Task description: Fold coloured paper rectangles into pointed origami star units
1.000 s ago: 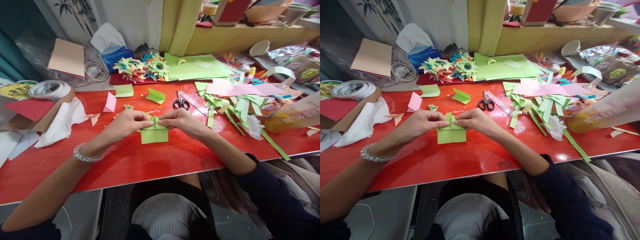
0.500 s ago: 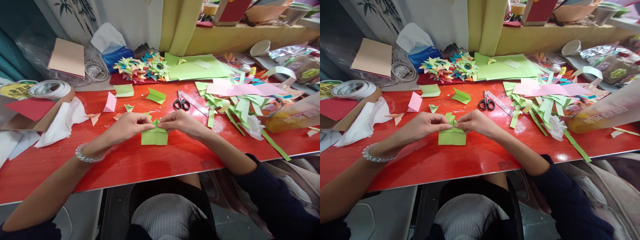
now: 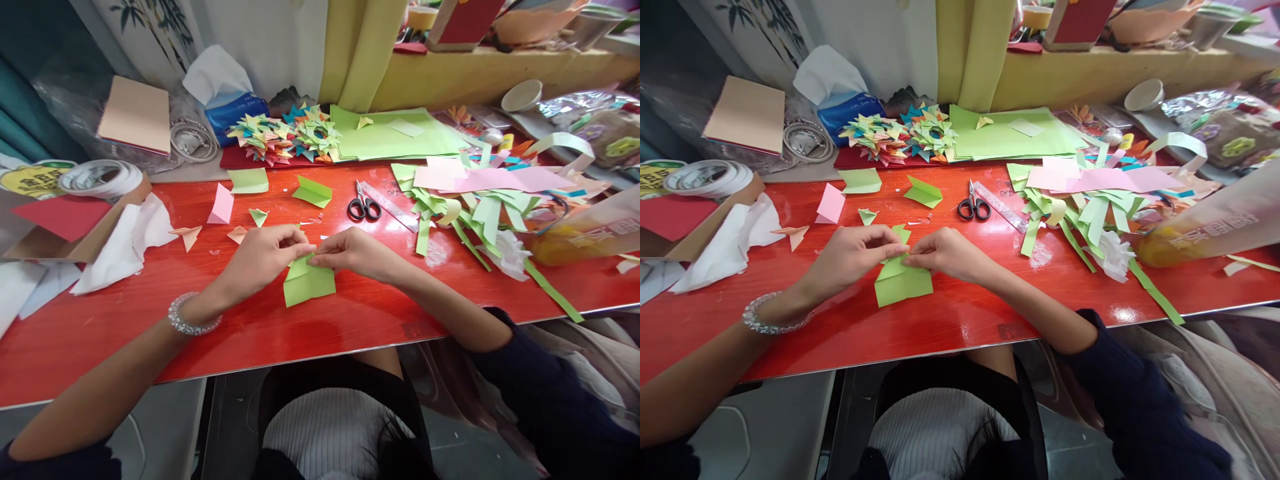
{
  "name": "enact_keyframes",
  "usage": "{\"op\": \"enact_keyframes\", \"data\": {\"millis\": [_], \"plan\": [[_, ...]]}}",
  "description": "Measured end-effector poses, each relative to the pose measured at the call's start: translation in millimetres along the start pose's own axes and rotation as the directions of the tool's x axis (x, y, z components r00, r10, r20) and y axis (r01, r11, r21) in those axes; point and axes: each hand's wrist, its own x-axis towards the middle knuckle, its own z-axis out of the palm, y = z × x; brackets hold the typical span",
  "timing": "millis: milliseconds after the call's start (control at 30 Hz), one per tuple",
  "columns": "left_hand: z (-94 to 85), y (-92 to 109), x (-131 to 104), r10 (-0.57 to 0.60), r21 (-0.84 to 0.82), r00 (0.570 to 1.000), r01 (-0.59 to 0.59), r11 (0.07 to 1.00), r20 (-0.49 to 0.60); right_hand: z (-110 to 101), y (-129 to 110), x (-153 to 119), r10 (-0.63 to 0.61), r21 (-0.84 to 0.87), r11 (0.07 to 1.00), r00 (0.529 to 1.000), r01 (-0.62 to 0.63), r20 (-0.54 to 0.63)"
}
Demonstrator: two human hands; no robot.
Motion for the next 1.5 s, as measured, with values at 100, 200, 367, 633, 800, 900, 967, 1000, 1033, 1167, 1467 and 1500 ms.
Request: {"op": "enact_keyframes", "data": {"millis": [100, 200, 367, 633, 800, 900, 967, 1000, 1033, 1167, 1467, 1500], "plan": [[1.3, -3, 2, -0.026, -0.111, 0.987, 0.008, 0.994, -0.161, -6, -4, -1, 0.039, 0.063, 0.997, 0.999, -0.039, 0.006], [0.6, -5, 5, -0.082, -0.294, 0.959, -0.002, 0.956, -0.271, -14, -7, -2, 0.026, 0.056, 0.998, 0.997, -0.023, -0.066], [-9.1, -2, 9, -0.223, -0.578, 0.876, -0.076, 0.813, -0.428, -18, -7, -1, 0.058, 0.279, 0.96, 0.958, 0.023, -0.28], [14.5, 7, -2, -0.308, -0.758, 0.896, -0.047, 0.651, -0.32, 6, -5, 1, -0.059, 0.388, 0.911, 0.975, 0.141, -0.216], [21.3, 8, -6, -0.205, -0.645, 0.934, -0.034, 0.764, -0.292, 1, -2, 1, -0.022, 0.425, 0.895, 0.964, 0.136, -0.263], [17.9, 5, -6, -0.137, -0.551, 0.935, -0.071, 0.831, -0.328, -1, -5, -1, -0.046, 0.374, 0.918, 0.973, 0.131, -0.226], [15.6, 5, -6, -0.137, -0.523, 0.94, -0.05, 0.851, -0.312, -1, -6, -2, -0.104, 0.287, 0.938, 0.947, 0.196, -0.304], [14.8, 5, -6, -0.144, -0.522, 0.944, -0.035, 0.852, -0.298, 0, -6, -3, -0.133, 0.224, 0.948, 0.923, 0.224, -0.36], [14.1, 5, -6, -0.15, -0.525, 0.947, -0.023, 0.851, -0.284, 0, -5, -3, -0.159, 0.145, 0.961, 0.896, 0.237, -0.414], [13.0, 7, -5, -0.183, -0.542, 0.951, 0.019, 0.84, -0.249, 0, 0, -6, -0.336, -0.313, 0.93, 0.789, 0.192, -0.514], [10.1, 8, -6, -0.207, -0.547, 0.959, 0.069, 0.834, -0.195, -4, -1, -8, -0.584, -0.505, 0.763, 0.766, 0.404, -0.268], [9.9, 8, -6, -0.2, -0.542, 0.96, 0.064, 0.838, -0.197, -3, -2, -7, -0.534, -0.421, 0.819, 0.788, 0.391, -0.307]]}}
